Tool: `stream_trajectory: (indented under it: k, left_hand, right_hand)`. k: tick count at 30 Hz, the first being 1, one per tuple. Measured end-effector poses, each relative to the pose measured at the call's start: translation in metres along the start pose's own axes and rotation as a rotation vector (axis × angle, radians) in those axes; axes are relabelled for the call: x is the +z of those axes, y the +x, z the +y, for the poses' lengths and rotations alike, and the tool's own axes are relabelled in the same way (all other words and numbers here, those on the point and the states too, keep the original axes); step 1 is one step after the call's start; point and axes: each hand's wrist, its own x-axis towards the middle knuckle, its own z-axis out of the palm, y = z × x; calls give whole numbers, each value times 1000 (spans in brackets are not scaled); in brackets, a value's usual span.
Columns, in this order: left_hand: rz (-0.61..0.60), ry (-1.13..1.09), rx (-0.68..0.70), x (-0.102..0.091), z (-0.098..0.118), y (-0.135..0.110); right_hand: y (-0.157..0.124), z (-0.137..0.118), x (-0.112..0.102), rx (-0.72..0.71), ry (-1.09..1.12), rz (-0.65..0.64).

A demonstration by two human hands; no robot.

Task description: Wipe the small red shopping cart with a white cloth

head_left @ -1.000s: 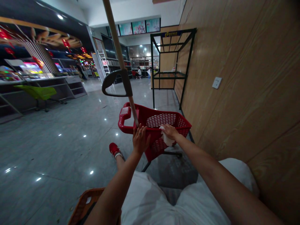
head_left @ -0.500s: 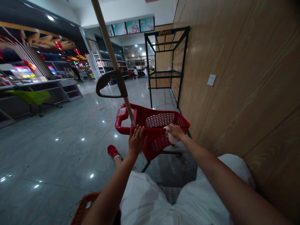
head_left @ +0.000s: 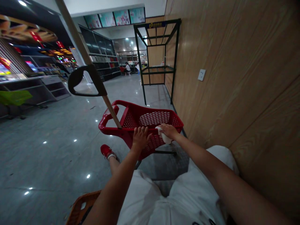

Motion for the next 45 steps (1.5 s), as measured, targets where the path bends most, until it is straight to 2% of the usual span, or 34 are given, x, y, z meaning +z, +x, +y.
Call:
stream_trajectory:
  k: [5,8,11,14,17,19,21,26,29,32,36,38,41,43,45]
  left_hand:
    - [-7,23,-12,-2,0,-1]
    - [-9,62,-25,0,10,2]
    - [-10,86,-51,2,18,3]
    - [-21,88,-56,4,21,2]
    - [-36,82,-40,5,18,1]
    - [-55,70,-10,5,11,0]
    - [-75,54,23,6,2,-1]
    - [-112,24,16,11,-17,-1]
    - [-159,5,-8,11,-26,4]
    - [-230,42,-38,8,-39,13]
    - [-316,132,-198,1,-47,29]
    - [-329,132,-254,-1,-36,36]
    - [-322,72,-195,-3,-5,39]
    - [-344,24,-132,-2,17,37]
    - [-385,-11,-90,-1,32,32]
  right_hand:
    - [-49,67,-15,208,-23,13]
    - [-62,81,-18,272,-33,13]
    - [-53,62,-14,209,-44,16]
    - [-27,16,-3,31,0,36]
    - [-2,-25,9,-54,13,79]
    - [3,-34,13,-64,6,87]
    - [-5,-20,11,-48,-15,65]
    - [-54,57,-8,175,-62,15]
    - [-71,76,-16,240,-54,-14]
    - [-69,61,-13,252,-94,-22]
    - [-62,18,-2,230,-117,0]
    - [-60,-6,4,183,-102,-19]
    - [-59,-35,13,42,-66,-37]
    - [-58,-43,19,-78,-39,-45]
    - [-57,-38,24,-171,-3,-43]
